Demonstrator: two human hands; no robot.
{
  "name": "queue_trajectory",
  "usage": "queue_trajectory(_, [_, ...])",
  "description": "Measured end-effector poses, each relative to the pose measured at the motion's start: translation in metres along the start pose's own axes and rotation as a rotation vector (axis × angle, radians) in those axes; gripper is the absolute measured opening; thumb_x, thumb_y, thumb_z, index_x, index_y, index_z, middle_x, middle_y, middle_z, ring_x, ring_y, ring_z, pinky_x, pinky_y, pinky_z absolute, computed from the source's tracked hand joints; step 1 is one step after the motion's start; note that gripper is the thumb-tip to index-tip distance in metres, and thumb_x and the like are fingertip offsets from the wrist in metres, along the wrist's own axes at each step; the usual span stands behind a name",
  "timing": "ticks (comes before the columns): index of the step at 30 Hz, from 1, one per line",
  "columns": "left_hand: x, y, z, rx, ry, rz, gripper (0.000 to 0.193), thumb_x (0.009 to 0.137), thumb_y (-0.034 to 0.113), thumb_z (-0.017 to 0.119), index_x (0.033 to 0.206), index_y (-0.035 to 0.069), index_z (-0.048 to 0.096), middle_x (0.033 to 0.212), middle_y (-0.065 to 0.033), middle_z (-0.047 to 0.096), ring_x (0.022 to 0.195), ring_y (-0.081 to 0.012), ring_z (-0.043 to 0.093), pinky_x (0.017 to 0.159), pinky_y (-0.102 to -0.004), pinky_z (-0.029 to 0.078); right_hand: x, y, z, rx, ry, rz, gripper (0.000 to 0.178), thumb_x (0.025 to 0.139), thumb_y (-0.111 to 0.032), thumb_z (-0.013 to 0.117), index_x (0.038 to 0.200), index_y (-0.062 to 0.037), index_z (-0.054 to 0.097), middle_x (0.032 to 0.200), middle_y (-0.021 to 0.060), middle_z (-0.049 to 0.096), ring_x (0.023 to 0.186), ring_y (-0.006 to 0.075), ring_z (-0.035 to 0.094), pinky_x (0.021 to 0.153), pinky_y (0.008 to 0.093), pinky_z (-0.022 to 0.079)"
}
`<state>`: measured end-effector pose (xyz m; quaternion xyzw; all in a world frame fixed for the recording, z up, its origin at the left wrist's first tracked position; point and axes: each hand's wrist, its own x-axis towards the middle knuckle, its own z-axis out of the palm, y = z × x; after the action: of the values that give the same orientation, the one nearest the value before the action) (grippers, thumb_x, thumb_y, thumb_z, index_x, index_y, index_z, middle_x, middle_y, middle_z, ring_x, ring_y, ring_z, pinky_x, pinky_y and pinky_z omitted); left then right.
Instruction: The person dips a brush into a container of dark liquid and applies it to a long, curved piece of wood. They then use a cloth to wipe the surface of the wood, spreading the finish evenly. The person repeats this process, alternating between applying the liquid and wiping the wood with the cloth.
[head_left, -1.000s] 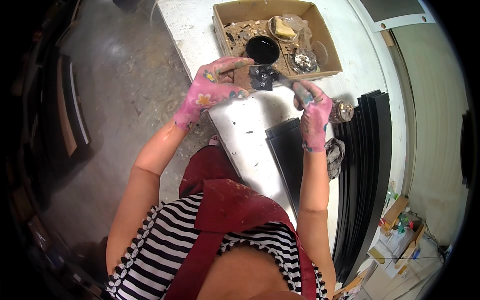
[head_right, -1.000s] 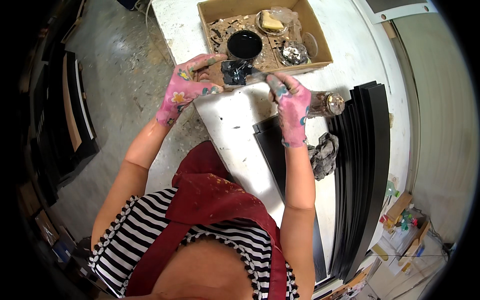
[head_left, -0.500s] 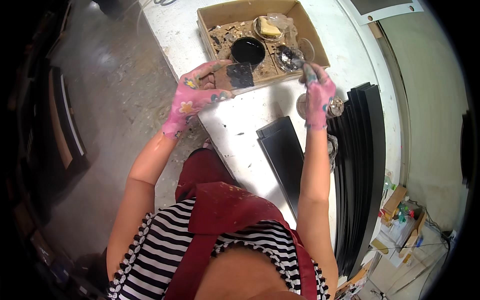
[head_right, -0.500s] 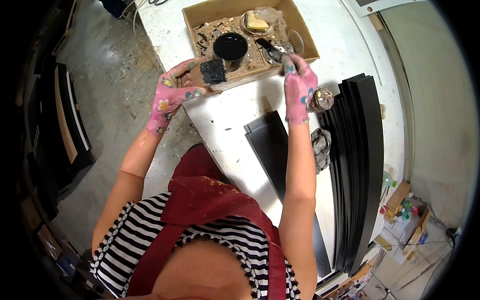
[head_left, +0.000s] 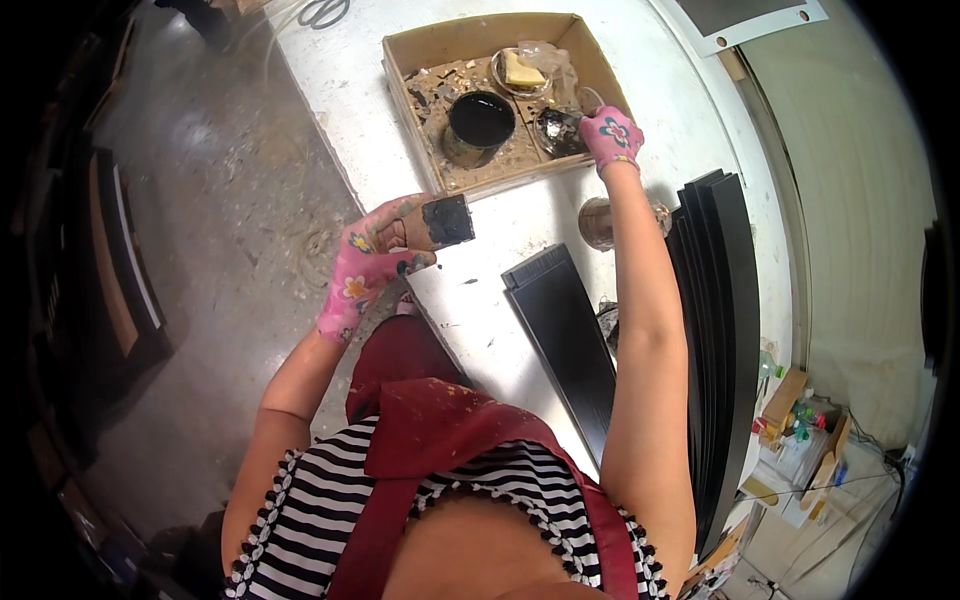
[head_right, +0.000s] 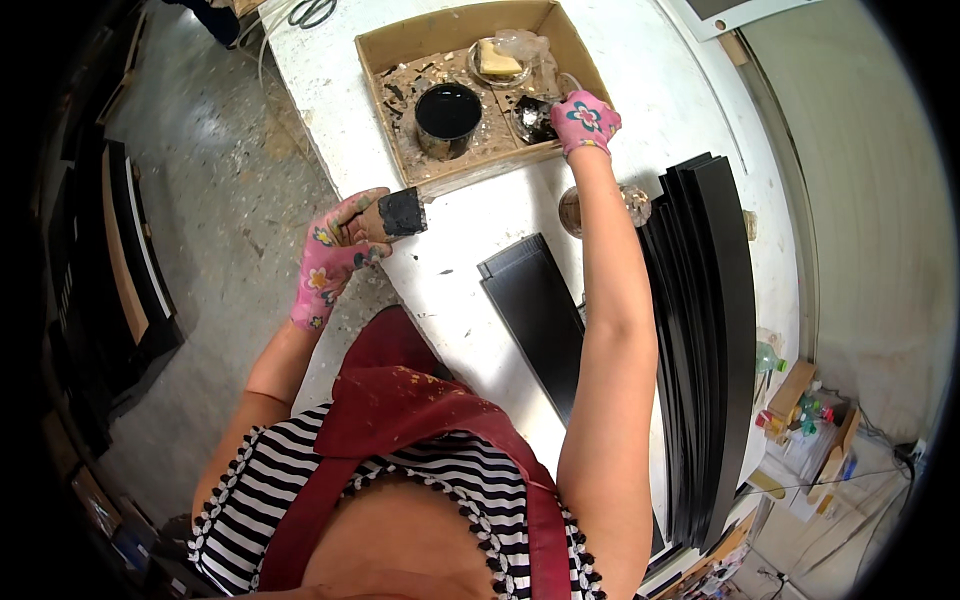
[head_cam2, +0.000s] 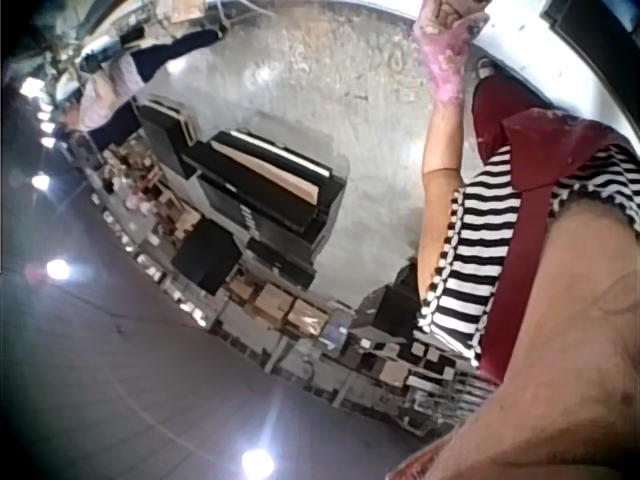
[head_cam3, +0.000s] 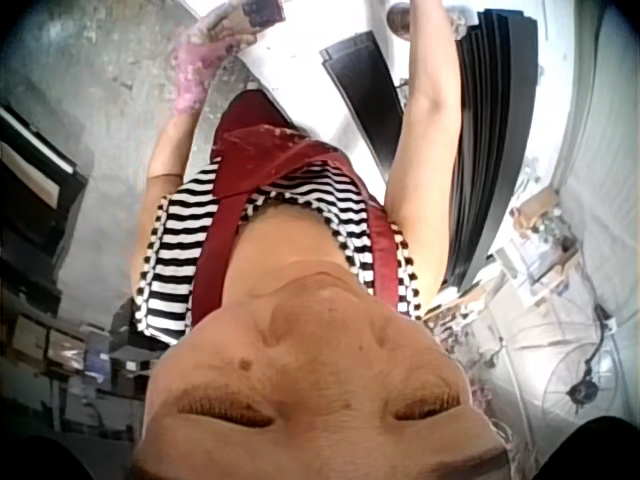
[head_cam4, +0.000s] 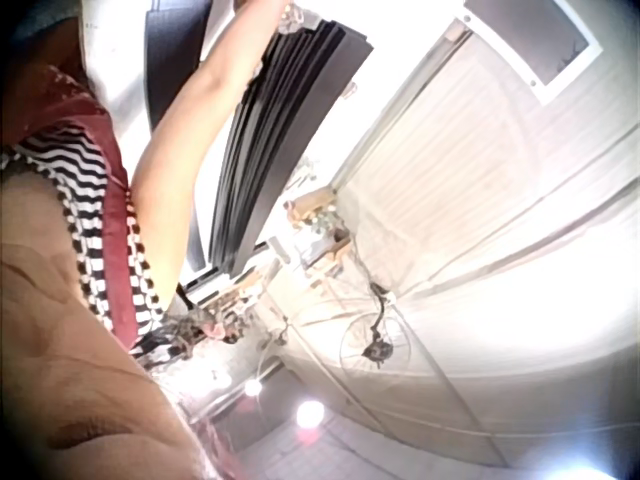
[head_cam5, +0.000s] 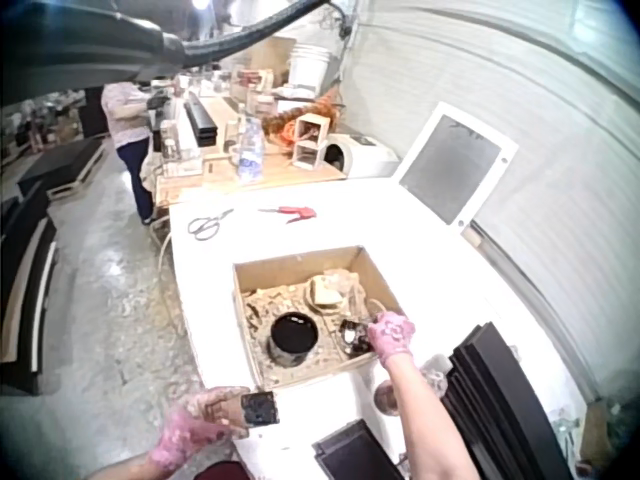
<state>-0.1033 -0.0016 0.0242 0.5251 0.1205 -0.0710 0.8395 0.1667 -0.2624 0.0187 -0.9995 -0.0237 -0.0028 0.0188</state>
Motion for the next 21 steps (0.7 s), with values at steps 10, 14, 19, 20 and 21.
queue_trajectory(10, [-0.012, -0.009, -0.007, -0.003, -0.016, -0.006, 0.074, 0.066, -0.014, 0.076, 0.135, -0.002, 0.053, 0.12, -0.0085, 0.065, 0.103, -0.0145, 0.064, 0.08, -0.0227, 0.053, -0.115, 0.037, -0.07, 0.231, 0.346, -0.227, 0.027, 0.091, -0.025, 0.06, 0.113, -0.0129, 0.071, 0.114, 0.0124, 0.069, 0.109, 0.03, 0.062, 0.099, 0.038, 0.045])
queue_trajectory(14, [-0.018, -0.015, -0.006, -0.066, -0.025, 0.003, 0.072, 0.067, -0.009, 0.079, 0.135, -0.003, 0.053, 0.121, -0.0086, 0.065, 0.104, -0.0148, 0.064, 0.081, -0.0235, 0.053, -0.204, 0.1, -0.059, 0.115, 0.532, -0.003, 0.035, 0.09, -0.03, 0.063, 0.12, -0.0127, 0.069, 0.117, 0.0117, 0.067, 0.113, 0.0312, 0.058, 0.101, 0.0432, 0.041])
queue_trajectory(19, [-0.031, -0.019, -0.001, -0.074, -0.028, -0.036, 0.072, 0.069, -0.001, 0.08, 0.136, -0.005, 0.051, 0.121, -0.0092, 0.065, 0.105, -0.015, 0.064, 0.086, -0.0246, 0.053, -0.275, 0.133, -0.023, 0.2, 0.265, 0.363, 0.065, 0.085, -0.039, 0.07, 0.142, -0.0126, 0.049, 0.138, 0.0152, 0.053, 0.126, 0.0353, 0.05, 0.107, 0.0453, 0.038])
queue_trajectory(20, [-0.032, -0.02, 0.002, -0.069, -0.033, -0.076, 0.072, 0.07, -0.001, 0.08, 0.136, -0.005, 0.051, 0.121, -0.0095, 0.065, 0.106, -0.0151, 0.064, 0.087, -0.0249, 0.053, -0.274, 0.134, -0.022, 0.196, 0.287, 0.326, 0.074, 0.084, -0.037, 0.072, 0.146, -0.0092, 0.042, 0.142, 0.0169, 0.049, 0.13, 0.0375, 0.046, 0.109, 0.0452, 0.036])
queue_trajectory(21, [-0.033, -0.021, 0.005, -0.067, -0.058, -0.094, 0.072, 0.07, 0.0, 0.08, 0.136, -0.005, 0.051, 0.121, -0.0098, 0.065, 0.107, -0.0153, 0.064, 0.088, -0.0252, 0.052, -0.268, 0.134, -0.022, 0.22, 0.396, 0.224, 0.078, 0.082, -0.035, 0.075, 0.146, -0.0064, 0.041, 0.143, 0.019, 0.048, 0.13, 0.0378, 0.046, 0.109, 0.0452, 0.036])
